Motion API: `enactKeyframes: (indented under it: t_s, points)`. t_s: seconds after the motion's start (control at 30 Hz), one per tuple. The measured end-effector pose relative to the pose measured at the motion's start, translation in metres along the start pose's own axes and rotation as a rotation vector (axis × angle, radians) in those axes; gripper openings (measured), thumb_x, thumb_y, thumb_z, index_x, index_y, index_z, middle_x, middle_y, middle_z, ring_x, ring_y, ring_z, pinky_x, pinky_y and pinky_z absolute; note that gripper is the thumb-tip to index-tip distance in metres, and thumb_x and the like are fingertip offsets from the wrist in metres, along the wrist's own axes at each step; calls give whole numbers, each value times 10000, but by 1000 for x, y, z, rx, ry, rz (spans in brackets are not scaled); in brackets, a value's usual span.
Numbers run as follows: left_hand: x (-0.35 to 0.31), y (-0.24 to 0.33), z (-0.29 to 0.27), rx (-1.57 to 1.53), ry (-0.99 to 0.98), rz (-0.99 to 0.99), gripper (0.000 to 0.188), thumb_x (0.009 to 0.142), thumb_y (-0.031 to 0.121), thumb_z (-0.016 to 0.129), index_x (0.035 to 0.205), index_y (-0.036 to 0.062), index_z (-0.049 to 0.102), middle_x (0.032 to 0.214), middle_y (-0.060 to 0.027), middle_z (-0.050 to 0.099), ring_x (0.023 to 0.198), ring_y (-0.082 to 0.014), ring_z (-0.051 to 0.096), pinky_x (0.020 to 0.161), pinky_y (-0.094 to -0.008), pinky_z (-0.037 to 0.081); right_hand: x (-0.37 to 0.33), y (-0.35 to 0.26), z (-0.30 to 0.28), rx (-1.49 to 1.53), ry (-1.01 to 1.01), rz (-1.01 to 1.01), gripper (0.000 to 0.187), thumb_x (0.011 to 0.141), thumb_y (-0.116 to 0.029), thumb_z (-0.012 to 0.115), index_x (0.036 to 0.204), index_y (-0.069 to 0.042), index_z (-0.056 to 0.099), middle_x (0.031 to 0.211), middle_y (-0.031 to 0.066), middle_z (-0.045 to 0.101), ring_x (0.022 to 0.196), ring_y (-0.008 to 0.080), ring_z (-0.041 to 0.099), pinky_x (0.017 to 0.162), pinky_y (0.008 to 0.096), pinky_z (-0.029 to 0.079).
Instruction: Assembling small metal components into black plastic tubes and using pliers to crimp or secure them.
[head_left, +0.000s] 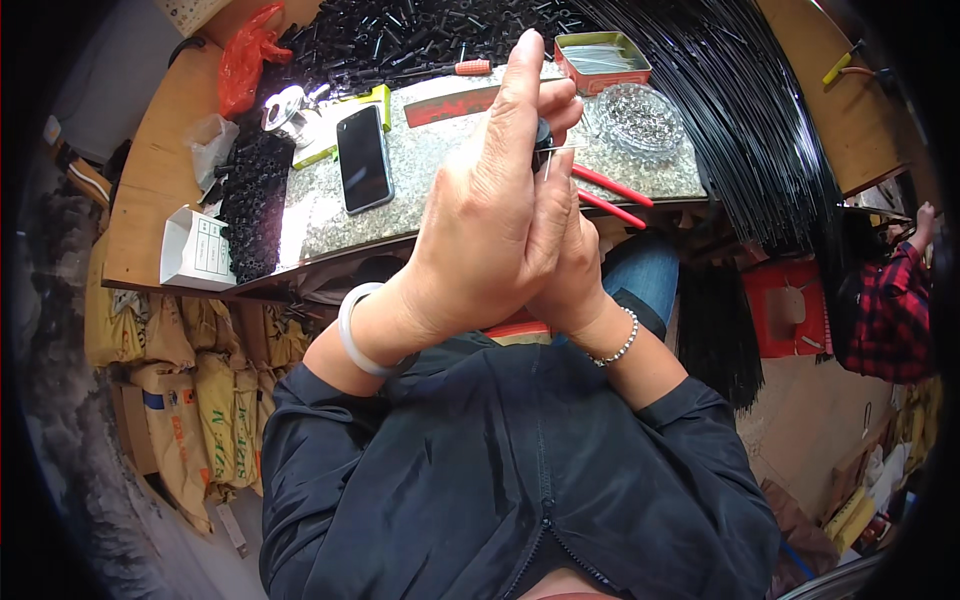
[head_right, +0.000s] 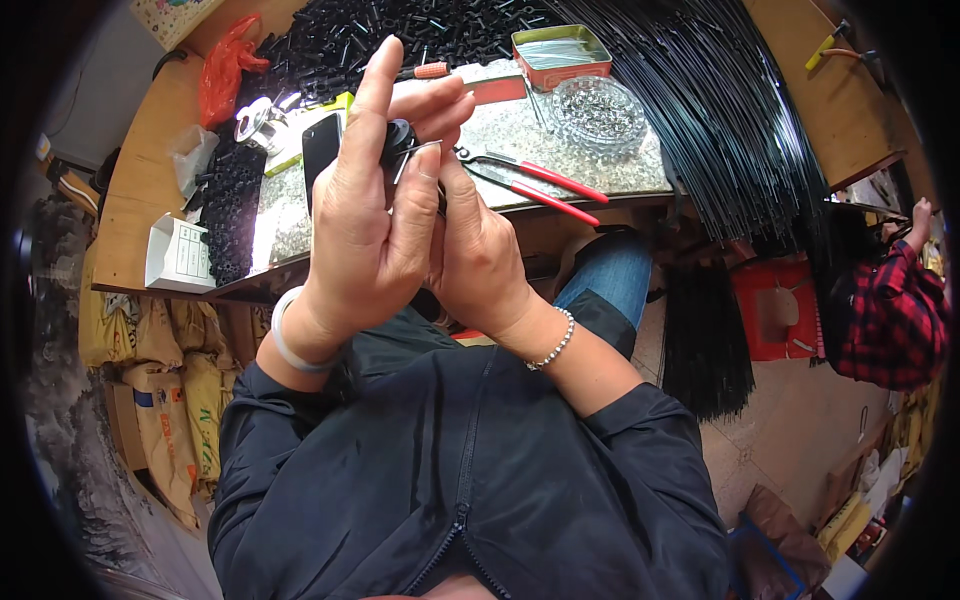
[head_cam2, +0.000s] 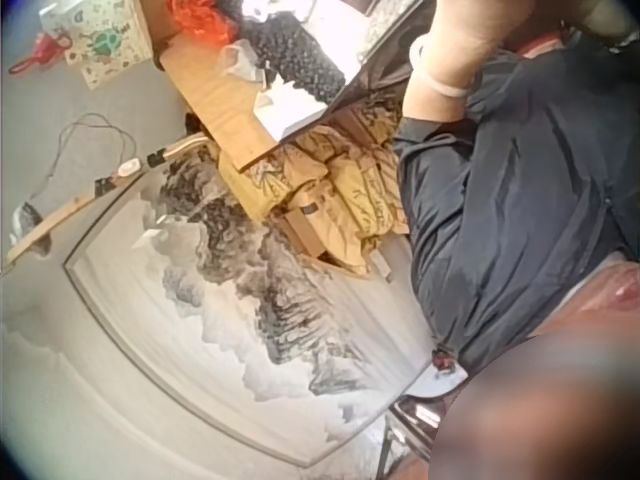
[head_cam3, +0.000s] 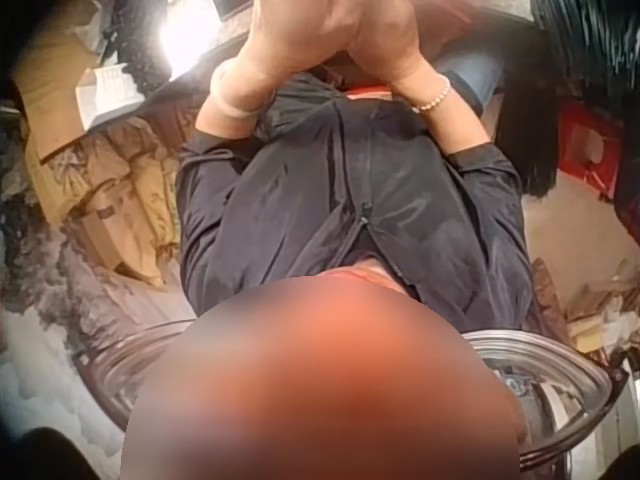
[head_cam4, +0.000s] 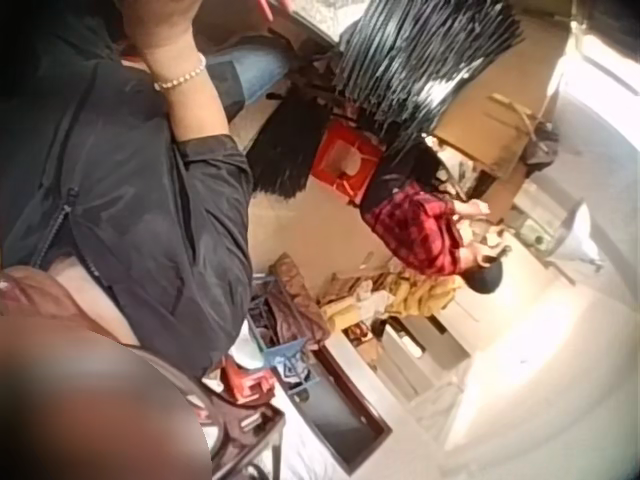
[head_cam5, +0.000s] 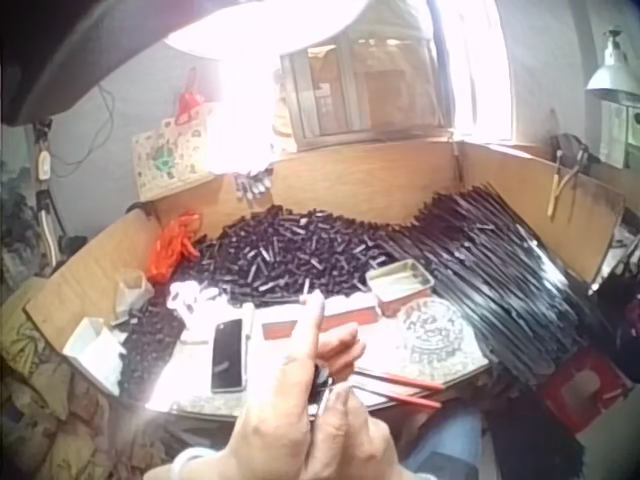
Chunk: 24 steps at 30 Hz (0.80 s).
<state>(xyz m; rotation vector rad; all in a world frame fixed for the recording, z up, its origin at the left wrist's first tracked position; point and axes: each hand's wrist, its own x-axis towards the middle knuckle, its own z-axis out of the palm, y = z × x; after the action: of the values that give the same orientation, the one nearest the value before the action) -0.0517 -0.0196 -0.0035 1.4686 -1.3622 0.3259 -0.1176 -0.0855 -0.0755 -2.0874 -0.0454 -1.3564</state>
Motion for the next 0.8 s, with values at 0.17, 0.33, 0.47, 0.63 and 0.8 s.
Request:
enactKeyframes:
  t_s: [0.17,0.33,0.47,0.63,0.8]
  points:
    - [-3,7,-2,-128,-43,-54,507,919,-24,388,1383,-68,191,1168,-219,528,1104,-285,553,943,-358,450,-4,2,-3,13,-49,16,414,868,-82,527,1217,90,386,906,251,603,715,380,636,568,411,505]
    - [5,16,0,-541,3,-133,562,908,40,493,1380,-64,204,1180,-220,527,1112,-287,543,971,-370,421,6,4,-15,410,-156,178,236,904,-98,479,1097,36,471,750,192,593,660,363,620,540,397,468]
    - [4,-1,-9,-431,-239,-360,297,849,221,654,1014,-26,637,766,-77,665,723,-80,603,642,-237,481,8,7,-19,472,-310,129,215,923,-131,436,1067,17,497,787,179,596,708,349,609,629,406,470]
    - [3,12,-17,-477,-149,-549,262,923,212,548,915,-18,674,642,-37,625,612,-43,537,538,-225,442,18,15,-34,364,-574,142,330,859,-144,553,1133,30,491,1067,221,549,1018,364,519,871,402,417]
    - [-2,4,-11,-299,75,-324,302,964,187,459,1084,-50,601,619,8,577,520,-17,445,478,-187,351,32,17,-49,341,-138,184,613,760,-266,709,1255,-1,462,1170,157,530,1062,292,502,884,356,411]
